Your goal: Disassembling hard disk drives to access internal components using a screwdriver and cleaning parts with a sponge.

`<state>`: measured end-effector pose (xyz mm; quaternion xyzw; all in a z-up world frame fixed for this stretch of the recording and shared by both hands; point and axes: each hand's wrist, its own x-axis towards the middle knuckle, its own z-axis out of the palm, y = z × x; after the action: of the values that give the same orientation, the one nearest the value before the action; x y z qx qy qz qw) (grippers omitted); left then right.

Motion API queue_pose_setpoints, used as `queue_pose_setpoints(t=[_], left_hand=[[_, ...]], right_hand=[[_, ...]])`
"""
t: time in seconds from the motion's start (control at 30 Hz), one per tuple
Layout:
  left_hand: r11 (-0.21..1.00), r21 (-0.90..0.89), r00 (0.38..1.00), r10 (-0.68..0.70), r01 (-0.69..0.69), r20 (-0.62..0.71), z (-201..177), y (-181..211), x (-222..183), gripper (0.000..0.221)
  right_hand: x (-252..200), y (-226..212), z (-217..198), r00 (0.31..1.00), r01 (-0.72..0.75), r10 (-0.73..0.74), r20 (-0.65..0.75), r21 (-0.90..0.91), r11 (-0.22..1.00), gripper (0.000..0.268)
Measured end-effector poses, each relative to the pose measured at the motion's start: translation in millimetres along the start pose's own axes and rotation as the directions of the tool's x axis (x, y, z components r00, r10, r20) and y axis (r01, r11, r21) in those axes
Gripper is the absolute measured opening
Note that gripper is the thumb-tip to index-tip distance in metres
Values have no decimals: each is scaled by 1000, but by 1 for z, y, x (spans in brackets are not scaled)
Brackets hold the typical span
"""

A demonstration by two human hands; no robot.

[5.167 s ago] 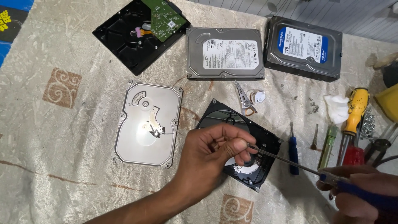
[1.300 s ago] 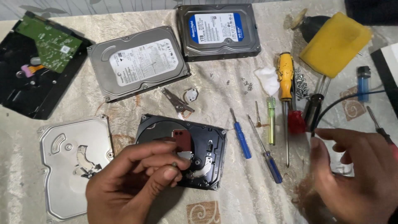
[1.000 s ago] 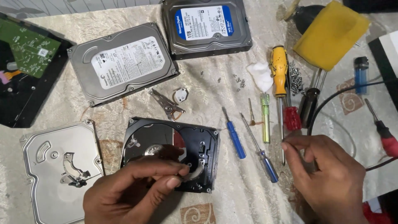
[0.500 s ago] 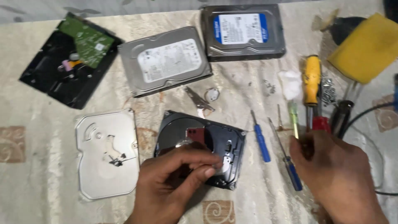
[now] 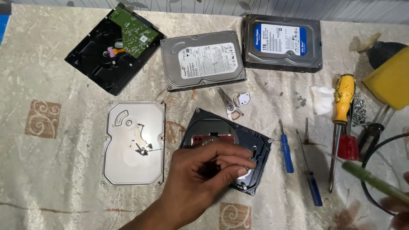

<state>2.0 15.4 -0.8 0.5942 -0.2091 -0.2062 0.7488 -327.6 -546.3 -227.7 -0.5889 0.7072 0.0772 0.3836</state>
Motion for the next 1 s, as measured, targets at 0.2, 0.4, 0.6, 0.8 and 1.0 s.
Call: queue_pose_setpoints(t=[0.2,0.4,0.6,0.8,1.0], left_hand=[[998,-57,1000,-28,29,11,-1,6,-2,21],[995,-89,998,-54,55,9,-3,5,-5,21],[993,-89,997,-79,80,15,-1,2,-6,20],[996,-68,998,-57,58,12,1,-1,-5,20],[994,92,998,61,-61,6,2,-4,-5,14]], right_hand=[[-203,-114,70,594,-421,421,685,-182,889,54],[-300,-130,53,651,164,-166,741,75,984,60],[-295,-108,45,99,867,-718,689,295,402,54],[-275,-108,50,314,656,-520,794,214,723,62],[-266,-114,68,261,-151,-221,940,266,952,58]])
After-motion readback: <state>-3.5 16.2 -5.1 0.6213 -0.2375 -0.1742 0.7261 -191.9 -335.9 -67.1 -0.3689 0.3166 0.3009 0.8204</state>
